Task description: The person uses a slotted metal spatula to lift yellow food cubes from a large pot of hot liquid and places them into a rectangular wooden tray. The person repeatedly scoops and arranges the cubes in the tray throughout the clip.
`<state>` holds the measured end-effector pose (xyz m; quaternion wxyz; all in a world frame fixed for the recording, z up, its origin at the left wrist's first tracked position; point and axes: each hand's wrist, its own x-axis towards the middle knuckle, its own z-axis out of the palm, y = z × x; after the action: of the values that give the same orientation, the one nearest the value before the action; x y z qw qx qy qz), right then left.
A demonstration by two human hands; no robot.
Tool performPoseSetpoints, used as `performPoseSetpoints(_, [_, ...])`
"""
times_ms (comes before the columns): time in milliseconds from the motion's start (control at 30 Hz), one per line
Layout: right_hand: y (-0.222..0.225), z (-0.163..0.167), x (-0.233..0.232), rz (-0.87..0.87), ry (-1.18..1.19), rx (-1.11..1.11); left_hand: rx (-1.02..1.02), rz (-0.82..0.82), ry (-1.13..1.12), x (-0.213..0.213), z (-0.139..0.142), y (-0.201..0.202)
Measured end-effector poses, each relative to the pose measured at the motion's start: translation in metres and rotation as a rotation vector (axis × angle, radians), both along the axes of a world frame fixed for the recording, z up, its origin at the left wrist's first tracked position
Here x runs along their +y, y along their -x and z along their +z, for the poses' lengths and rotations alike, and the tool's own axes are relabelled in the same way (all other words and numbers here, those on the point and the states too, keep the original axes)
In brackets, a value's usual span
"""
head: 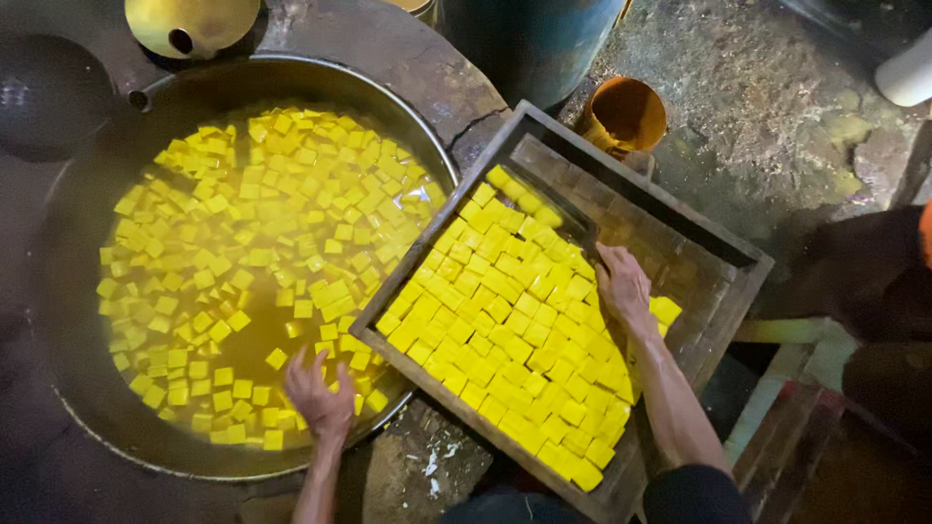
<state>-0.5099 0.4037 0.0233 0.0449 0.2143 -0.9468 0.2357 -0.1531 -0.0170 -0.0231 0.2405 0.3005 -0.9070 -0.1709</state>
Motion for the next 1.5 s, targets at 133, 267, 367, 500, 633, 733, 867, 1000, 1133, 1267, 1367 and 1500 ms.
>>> performPoseSetpoints(133, [-0.005, 0.006, 0.001, -0.083, 0.006, -0.032, 0.169, -0.161, -0.062, 0.028, 0.032, 0.11])
performPoseSetpoints(267, [-0.007, 0.02, -0.002, 0.037, 0.031, -0.094, 0.278, -0.412, -0.163, 0.063, 0.032, 0.237])
performPoseSetpoints(367, [-0.009, 0.029, 0.006, -0.094, 0.122, -0.049, 0.115, -0.612, -0.073, 0.083, 0.015, 0.329])
performPoseSetpoints(500, [-0.026, 0.044, 0.039, -0.221, -0.024, -0.046, 0.068, -0.768, 0.02, 0.104, -0.004, 0.398])
performPoseSetpoints(633, [-0.055, 0.053, 0.058, -0.239, -0.109, -0.025, 0.05, -0.834, 0.094, 0.113, -0.012, 0.444])
performPoseSetpoints(733, [-0.059, 0.049, 0.051, -0.23, -0.071, -0.091, -0.004, -0.866, 0.191, 0.118, -0.011, 0.461])
performPoseSetpoints(867, [-0.058, 0.045, 0.044, -0.35, -0.027, -0.15, -0.061, -0.836, 0.221, 0.127, -0.008, 0.433])
performPoseSetpoints(1000, [-0.074, 0.041, 0.036, -0.357, 0.45, -0.256, -0.245, -0.947, -0.021, 0.128, -0.001, 0.314])
performPoseSetpoints(1133, [-0.096, 0.02, -0.025, -0.496, 0.88, -0.714, -0.002, -0.521, -0.158, 0.079, 0.007, 0.143])
performPoseSetpoints(1267, [-0.135, -0.001, -0.133, -0.221, 0.795, -0.737, 0.007, 0.112, -0.103, 0.003, 0.007, -0.021])
performPoseSetpoints(1367, [-0.191, -0.014, -0.223, -0.094, 0.749, -1.077, -0.106, 0.263, -0.075, -0.03, 0.003, -0.101])
performPoseSetpoints(1500, [-0.246, -0.056, -0.307, 0.214, 0.454, -1.201, -0.277, 0.222, -0.11, -0.036, -0.014, -0.138])
